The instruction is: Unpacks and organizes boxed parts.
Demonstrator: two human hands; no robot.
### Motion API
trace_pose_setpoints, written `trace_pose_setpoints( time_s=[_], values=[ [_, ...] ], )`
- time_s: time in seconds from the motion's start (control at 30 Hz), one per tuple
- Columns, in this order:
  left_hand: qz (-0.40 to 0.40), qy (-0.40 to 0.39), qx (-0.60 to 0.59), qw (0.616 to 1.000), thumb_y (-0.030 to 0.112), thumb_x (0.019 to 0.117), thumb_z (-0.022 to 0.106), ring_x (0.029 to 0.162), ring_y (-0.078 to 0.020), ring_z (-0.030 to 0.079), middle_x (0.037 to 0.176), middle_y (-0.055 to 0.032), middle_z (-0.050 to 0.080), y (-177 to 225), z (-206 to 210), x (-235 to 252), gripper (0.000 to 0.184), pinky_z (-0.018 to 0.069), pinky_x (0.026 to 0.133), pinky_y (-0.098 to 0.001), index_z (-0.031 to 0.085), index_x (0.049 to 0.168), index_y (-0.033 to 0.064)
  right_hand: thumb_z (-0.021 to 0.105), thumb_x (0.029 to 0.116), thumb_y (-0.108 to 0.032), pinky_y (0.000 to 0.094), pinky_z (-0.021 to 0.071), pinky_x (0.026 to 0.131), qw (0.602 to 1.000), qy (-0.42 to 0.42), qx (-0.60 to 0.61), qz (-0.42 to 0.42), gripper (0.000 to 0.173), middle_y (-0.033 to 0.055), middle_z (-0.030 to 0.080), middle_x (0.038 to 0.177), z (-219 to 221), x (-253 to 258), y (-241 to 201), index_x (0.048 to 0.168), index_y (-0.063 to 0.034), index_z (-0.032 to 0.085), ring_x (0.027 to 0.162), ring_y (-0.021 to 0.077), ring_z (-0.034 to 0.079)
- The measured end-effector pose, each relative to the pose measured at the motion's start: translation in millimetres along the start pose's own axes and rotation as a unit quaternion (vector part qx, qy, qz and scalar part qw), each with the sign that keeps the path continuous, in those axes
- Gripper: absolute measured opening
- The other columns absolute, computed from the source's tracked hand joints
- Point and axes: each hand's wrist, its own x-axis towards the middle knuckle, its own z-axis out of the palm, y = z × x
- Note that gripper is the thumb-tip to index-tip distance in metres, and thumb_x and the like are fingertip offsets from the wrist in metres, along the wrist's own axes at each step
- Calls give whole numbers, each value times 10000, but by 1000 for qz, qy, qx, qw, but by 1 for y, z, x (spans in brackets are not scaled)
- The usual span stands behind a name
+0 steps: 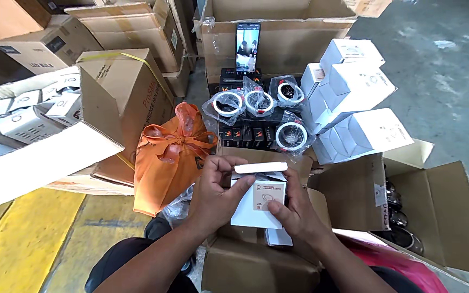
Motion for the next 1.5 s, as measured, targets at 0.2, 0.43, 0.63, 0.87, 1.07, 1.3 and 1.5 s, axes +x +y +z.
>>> trace_pose_setpoints(
  time_s=[0.2, 0.43, 0.63, 0.87, 1.07, 1.3, 1.5],
  values=[
    [19, -120, 74, 990, 444, 961, 699, 1004, -176, 671, 1086, -71, 686, -5, -19, 4, 400, 596, 858, -335, 708, 1080, 63, 789, 807, -607, 257, 549, 545, 996, 55, 11, 71, 1020, 42, 672, 874, -11, 3, -8, 1459, 18, 314, 650, 108, 626],
    [-76, -199, 31, 976, 221, 1035, 624, 1043, -192, 714, 1224, -116, 705, 2, -18, 11, 284, 616, 906, -346, 685, 1189, -11, 818, 779, -579, 210, 536, 570, 996, 2, 13, 90, 939, 7, 681, 902, -24, 2, -10, 1426, 27, 508, 707, 71, 633],
    [-84, -205, 25, 975, 188, 1021, 645, 1038, -196, 718, 1224, -116, 709, 2, -20, 13, 269, 618, 914, -340, 718, 1183, -14, 828, 769, -576, 207, 518, 553, 996, 8, 16, 90, 972, 9, 666, 872, -24, 2, -9, 1452, 23, 484, 684, 71, 619],
    [-94, -221, 44, 970, 202, 998, 681, 955, -157, 700, 1078, -81, 714, 0, -25, 15, 218, 610, 849, -304, 758, 1079, 15, 820, 772, -586, 174, 425, 491, 997, 3, -17, 78, 982, -34, 610, 792, -26, -1, -6, 1477, 2, 472, 596, 27, 516],
    [102, -217, 354, 904, 611, 920, 666, 1155, -192, 625, 1233, -76, 682, -5, -15, -1, 672, 532, 992, -424, 665, 1348, 93, 796, 781, -611, 235, 501, 516, 989, 71, -28, 127, 1007, -14, 621, 762, -24, 4, -4, 1504, -13, 429, 584, 81, 562],
    [131, -213, 514, 820, 735, 650, 773, 1200, -283, 621, 1308, -113, 658, -9, -6, -8, 1039, 490, 1028, -516, 563, 1426, 78, 767, 752, -688, 280, 579, 607, 971, 92, -56, 214, 939, 0, 661, 837, -19, 8, -7, 1369, -25, 521, 667, 107, 643],
    [147, -168, 489, 843, 707, 667, 795, 1173, -286, 621, 1317, -121, 650, -6, -17, 5, 1051, 508, 968, -525, 528, 1467, 79, 746, 773, -711, 252, 597, 722, 977, 2, -6, 213, 750, -8, 726, 947, -30, 9, -19, 1153, -71, 659, 824, 78, 700]
  ],
)
